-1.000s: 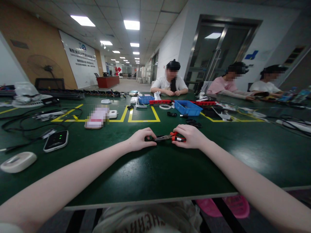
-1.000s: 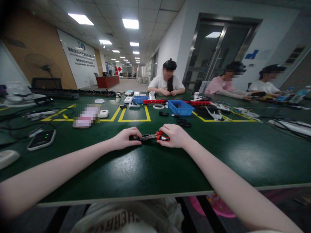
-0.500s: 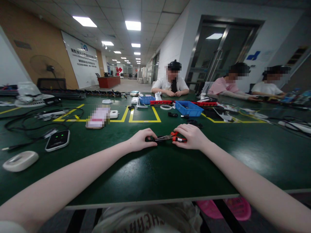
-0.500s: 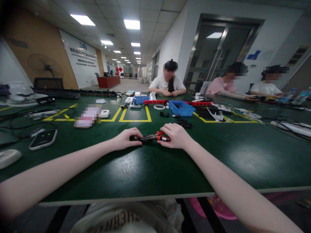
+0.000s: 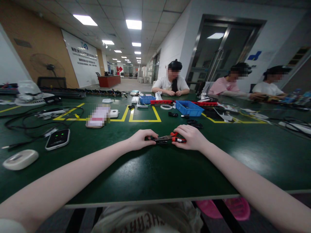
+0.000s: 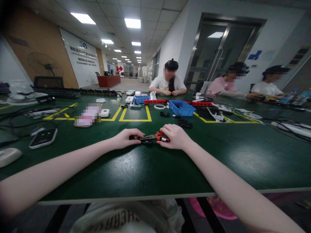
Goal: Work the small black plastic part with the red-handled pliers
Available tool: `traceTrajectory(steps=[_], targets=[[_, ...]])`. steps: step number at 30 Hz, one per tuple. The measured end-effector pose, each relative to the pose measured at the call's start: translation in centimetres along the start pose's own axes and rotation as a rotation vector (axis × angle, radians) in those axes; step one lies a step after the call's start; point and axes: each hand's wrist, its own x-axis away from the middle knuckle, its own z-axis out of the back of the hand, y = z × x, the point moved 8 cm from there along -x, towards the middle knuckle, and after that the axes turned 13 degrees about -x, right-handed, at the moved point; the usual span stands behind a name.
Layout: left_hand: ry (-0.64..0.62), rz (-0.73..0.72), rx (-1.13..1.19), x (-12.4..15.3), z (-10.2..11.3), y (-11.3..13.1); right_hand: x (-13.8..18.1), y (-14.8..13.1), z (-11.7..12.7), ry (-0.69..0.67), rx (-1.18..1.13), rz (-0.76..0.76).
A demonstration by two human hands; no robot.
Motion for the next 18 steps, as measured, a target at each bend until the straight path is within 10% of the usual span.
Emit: traceTrajectory(steps=[18], targets=[[-0.019,-0.025,-0.074,-0.06,-0.13,0.42,-0.04,0.94,0.03,-0.060,-0.029,-0.012]])
